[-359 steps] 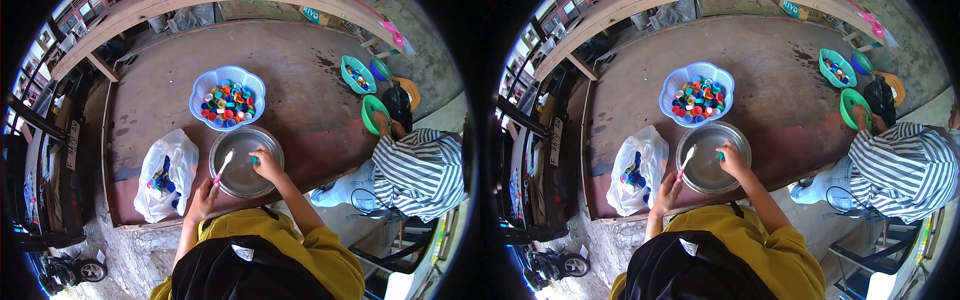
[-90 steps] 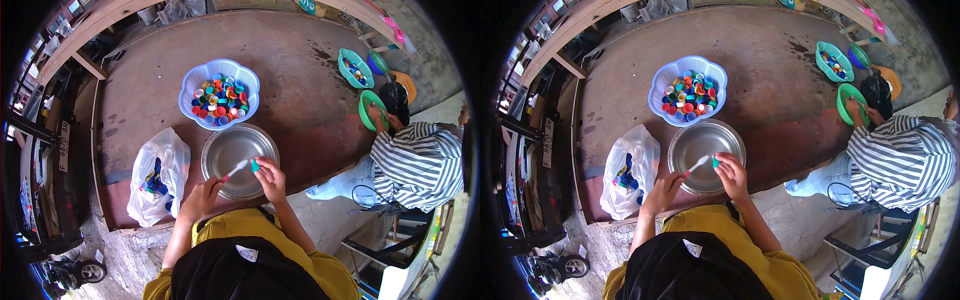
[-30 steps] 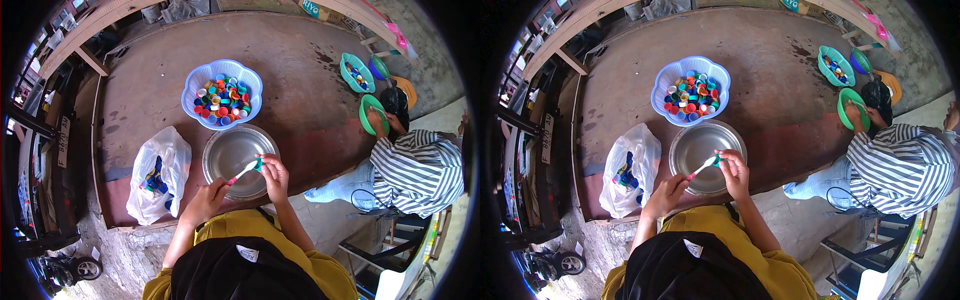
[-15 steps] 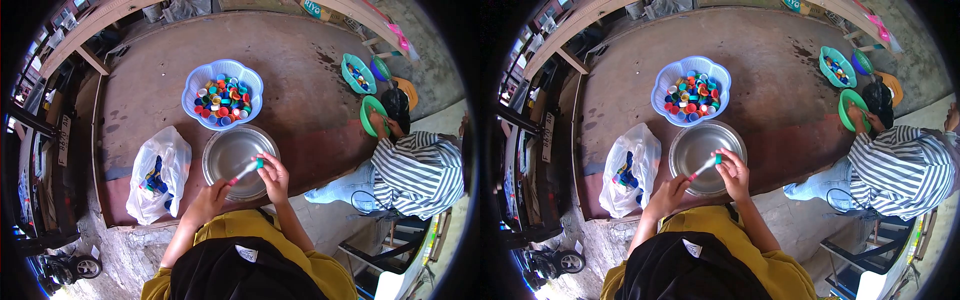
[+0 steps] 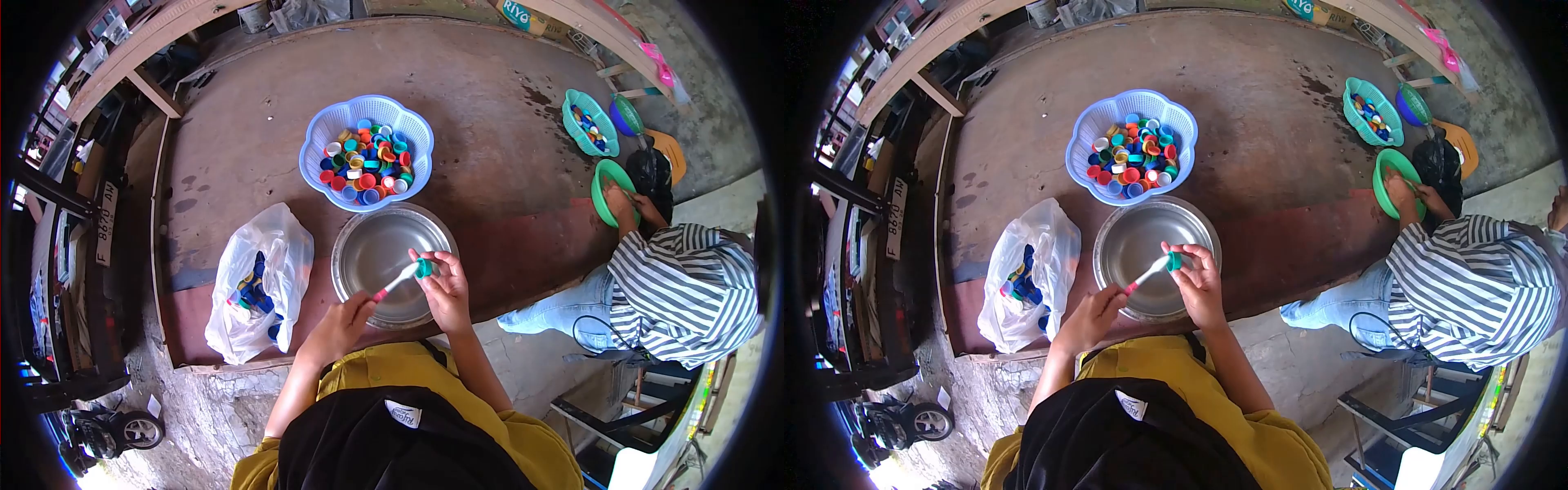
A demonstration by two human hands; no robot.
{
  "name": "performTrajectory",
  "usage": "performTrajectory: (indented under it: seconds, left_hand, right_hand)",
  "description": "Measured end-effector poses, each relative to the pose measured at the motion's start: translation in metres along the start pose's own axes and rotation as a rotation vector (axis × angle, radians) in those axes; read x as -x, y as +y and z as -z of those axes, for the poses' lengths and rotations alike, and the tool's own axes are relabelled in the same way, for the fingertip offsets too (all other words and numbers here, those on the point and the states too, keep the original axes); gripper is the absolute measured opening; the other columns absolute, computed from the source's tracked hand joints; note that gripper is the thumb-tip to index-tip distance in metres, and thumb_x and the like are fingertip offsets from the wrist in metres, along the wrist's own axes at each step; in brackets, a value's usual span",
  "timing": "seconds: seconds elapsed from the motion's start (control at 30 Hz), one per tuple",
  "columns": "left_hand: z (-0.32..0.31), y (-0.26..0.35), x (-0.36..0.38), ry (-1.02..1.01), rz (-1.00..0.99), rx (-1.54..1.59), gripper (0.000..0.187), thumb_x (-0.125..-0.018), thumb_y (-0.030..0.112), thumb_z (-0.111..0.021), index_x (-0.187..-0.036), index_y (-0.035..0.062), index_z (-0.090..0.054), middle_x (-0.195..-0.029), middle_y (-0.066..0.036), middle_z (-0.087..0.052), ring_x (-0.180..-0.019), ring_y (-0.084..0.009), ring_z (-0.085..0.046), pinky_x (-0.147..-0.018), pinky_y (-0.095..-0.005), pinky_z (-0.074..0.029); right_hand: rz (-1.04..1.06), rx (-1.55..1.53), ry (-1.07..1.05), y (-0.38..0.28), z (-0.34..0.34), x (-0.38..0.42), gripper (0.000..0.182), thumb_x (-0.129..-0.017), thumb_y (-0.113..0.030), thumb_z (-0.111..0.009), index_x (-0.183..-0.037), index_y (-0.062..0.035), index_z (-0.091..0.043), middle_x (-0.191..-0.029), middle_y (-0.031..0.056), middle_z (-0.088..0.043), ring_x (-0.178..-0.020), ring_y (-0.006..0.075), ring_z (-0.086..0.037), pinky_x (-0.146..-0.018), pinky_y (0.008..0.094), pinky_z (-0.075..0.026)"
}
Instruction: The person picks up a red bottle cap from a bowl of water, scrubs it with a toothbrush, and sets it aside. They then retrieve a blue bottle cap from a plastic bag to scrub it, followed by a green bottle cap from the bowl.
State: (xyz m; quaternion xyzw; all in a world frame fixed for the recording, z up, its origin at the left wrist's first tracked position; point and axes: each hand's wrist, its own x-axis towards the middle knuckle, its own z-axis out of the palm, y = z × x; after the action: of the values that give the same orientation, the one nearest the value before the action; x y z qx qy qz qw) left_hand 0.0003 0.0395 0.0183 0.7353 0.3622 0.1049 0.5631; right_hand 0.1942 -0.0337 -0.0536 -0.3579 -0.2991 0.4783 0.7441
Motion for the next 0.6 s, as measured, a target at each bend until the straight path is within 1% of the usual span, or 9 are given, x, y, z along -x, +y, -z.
performTrajectory:
  seconds: [0.03,0.07,0.23,0.37,0.4,0.43,0.5,0.57,0.6]
  left_hand:
    - [-0.002,-0.002,0.0,0.039,-0.011,-0.02,0.021,-0.093,0.02,-0.046,-0.093,-0.0006,-0.05,-0.065,-0.023,-0.052,-0.064,-0.0408,-0.054,-0.056,-0.0414,-0.038]
    - [-0.001,-0.004,0.0,0.034,-0.009,-0.022,0.021,-0.093,0.02,-0.046,-0.093,-0.0007,-0.05,-0.065,-0.023,-0.052,-0.064,-0.0405,-0.054,-0.056,-0.0414,-0.038]
    - [0.004,0.003,0.002,-0.052,-0.018,0.007,0.02,-0.093,0.019,-0.046,-0.095,-0.0008,-0.051,-0.066,-0.023,-0.053,-0.063,-0.0405,-0.055,-0.055,-0.0424,-0.038]
    - [0.002,-0.016,0.0,0.081,0.029,-0.019,0.021,-0.093,0.019,-0.046,-0.098,-0.0009,-0.053,-0.065,-0.023,-0.053,-0.061,-0.039,-0.055,-0.055,-0.0421,-0.038]
    - [0.005,-0.012,0.002,0.097,0.054,-0.027,0.022,-0.093,0.019,-0.047,-0.099,-0.0009,-0.053,-0.065,-0.023,-0.053,-0.061,-0.0384,-0.055,-0.055,-0.042,-0.038]
    - [0.008,-0.01,0.003,0.11,0.081,-0.037,0.022,-0.093,0.019,-0.047,-0.1,-0.0009,-0.053,-0.065,-0.023,-0.052,-0.06,-0.0378,-0.055,-0.055,-0.0419,-0.039]
    - [0.001,-0.012,0.006,0.047,0.015,0.038,0.021,-0.092,0.018,-0.047,-0.099,-0.0009,-0.054,-0.062,-0.022,-0.051,-0.056,-0.0358,-0.053,-0.053,-0.0405,-0.039]
    - [-0.006,-0.023,0.002,-0.011,-0.013,0.035,0.021,-0.092,0.018,-0.047,-0.098,-0.0009,-0.054,-0.06,-0.021,-0.051,-0.053,-0.035,-0.051,-0.052,-0.0393,-0.038]
    - [-0.008,-0.027,-0.001,0.123,-0.019,-0.006,0.02,-0.092,0.018,-0.048,-0.094,-0.002,-0.052,-0.058,-0.02,-0.049,-0.051,-0.033,-0.049,-0.05,-0.0376,-0.037]
  right_hand:
    - [0.021,0.044,-0.029,0.001,-0.001,0.0,0.04,-0.085,0.011,-0.048,-0.12,-0.0061,-0.041,-0.122,0.0105,-0.048,-0.125,0.0368,-0.04,-0.102,0.0398,-0.034]
    - [-0.004,0.057,-0.016,0.002,-0.001,0.0,0.038,-0.083,0.013,-0.049,-0.115,-0.005,-0.043,-0.119,0.0094,-0.048,-0.125,0.0293,-0.042,-0.097,0.0308,-0.038]
    - [0.078,0.176,-0.04,-0.008,-0.009,-0.001,0.037,-0.083,0.013,-0.049,-0.114,-0.0055,-0.043,-0.118,0.0089,-0.048,-0.125,0.0292,-0.042,-0.096,0.0296,-0.039]
    - [0.052,0.198,0.01,-0.01,-0.007,-0.001,0.037,-0.083,0.013,-0.049,-0.114,-0.0056,-0.043,-0.118,0.0083,-0.047,-0.124,0.0291,-0.043,-0.094,0.0282,-0.039]
    - [0.087,0.204,-0.012,-0.01,-0.005,-0.003,0.038,-0.084,0.012,-0.049,-0.118,-0.0051,-0.042,-0.12,0.0088,-0.046,-0.124,0.0294,-0.043,-0.092,0.0273,-0.039]
    - [0.053,0.188,0.001,-0.009,-0.004,-0.003,0.04,-0.084,0.011,-0.049,-0.12,-0.0045,-0.04,-0.12,0.0098,-0.046,-0.124,0.0313,-0.043,-0.096,0.0317,-0.038]
    - [-0.025,0.158,0.032,-0.008,-0.004,-0.001,0.042,-0.085,0.009,-0.048,-0.124,-0.0034,-0.037,-0.121,0.0117,-0.046,-0.124,0.0349,-0.041,-0.103,0.0403,-0.034]
    - [-0.054,-0.014,0.022,-0.009,-0.007,-0.003,0.044,-0.088,0.004,-0.047,-0.129,-0.0043,-0.034,-0.123,0.0123,-0.046,-0.124,0.036,-0.04,-0.105,0.0418,-0.033]
    - [-0.064,-0.088,0.03,-0.01,-0.008,-0.002,0.044,-0.089,0.003,-0.047,-0.13,-0.0044,-0.034,-0.123,0.0124,-0.046,-0.124,0.0364,-0.04,-0.105,0.0422,-0.032]
